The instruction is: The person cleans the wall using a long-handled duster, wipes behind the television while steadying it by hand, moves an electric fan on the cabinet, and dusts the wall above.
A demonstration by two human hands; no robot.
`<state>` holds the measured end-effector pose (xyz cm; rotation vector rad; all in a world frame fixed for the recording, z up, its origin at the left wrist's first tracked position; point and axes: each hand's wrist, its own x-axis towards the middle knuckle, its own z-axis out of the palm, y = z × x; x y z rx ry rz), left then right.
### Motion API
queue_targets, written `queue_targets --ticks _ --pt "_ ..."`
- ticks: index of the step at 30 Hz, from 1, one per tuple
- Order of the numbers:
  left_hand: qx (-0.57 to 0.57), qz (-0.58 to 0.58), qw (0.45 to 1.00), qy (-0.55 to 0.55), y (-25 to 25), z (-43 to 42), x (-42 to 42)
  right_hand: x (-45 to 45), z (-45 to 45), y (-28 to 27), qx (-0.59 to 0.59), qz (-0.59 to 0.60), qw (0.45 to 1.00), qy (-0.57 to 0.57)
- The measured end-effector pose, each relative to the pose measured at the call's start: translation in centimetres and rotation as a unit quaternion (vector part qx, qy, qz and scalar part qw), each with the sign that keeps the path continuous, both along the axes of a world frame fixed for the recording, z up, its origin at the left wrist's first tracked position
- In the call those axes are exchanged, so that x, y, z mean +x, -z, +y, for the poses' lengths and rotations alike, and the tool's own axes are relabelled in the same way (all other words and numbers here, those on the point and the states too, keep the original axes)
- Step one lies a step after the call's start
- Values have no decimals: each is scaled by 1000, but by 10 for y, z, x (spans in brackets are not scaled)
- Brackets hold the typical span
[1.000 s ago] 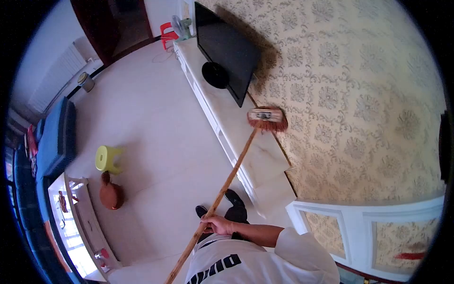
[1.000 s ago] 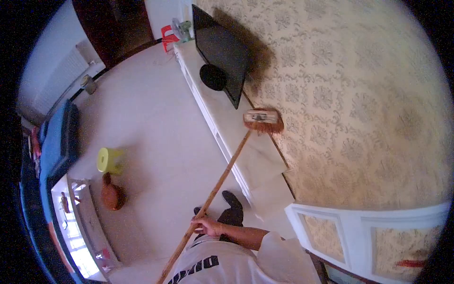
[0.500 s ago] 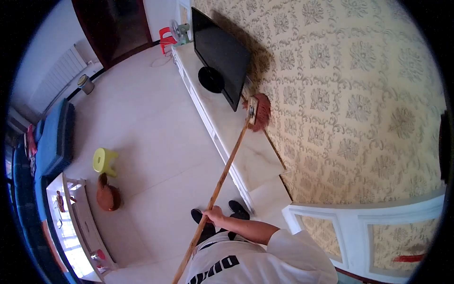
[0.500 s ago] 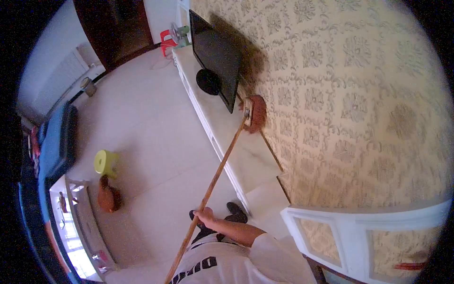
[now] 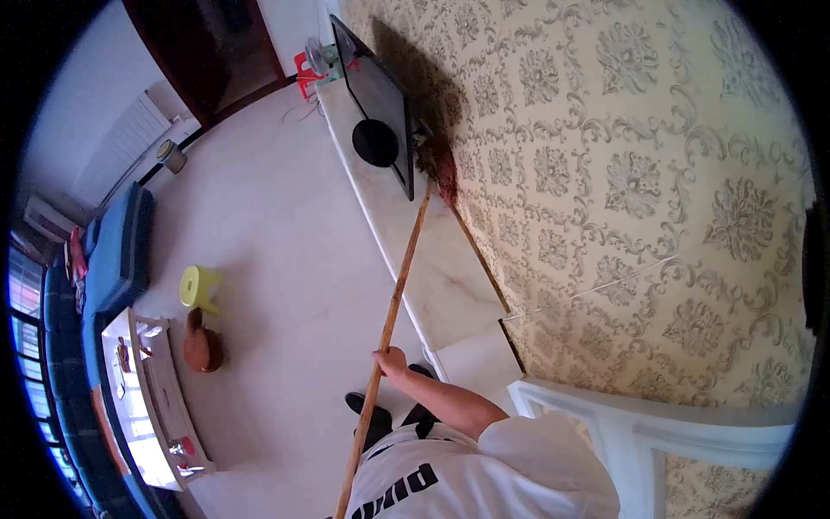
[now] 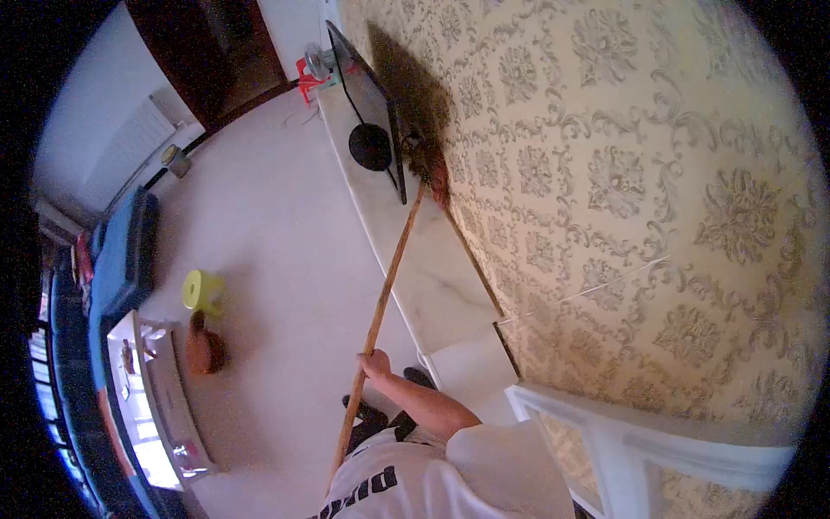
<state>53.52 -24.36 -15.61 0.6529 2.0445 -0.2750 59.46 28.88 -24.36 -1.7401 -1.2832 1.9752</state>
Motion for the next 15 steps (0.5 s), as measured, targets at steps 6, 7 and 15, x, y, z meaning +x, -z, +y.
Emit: queue_targets --ticks 6,7,15 --pt "27 17 997 -75 -69 73 29 10 -37 -14 -223 250 919 208" --pt "44 35 997 -62 -78 80 31 11 -40 -10 -222 279 910 210" --pt "163 196 967 27 -57 66 28 38 -109 -31 -187 274 935 129"
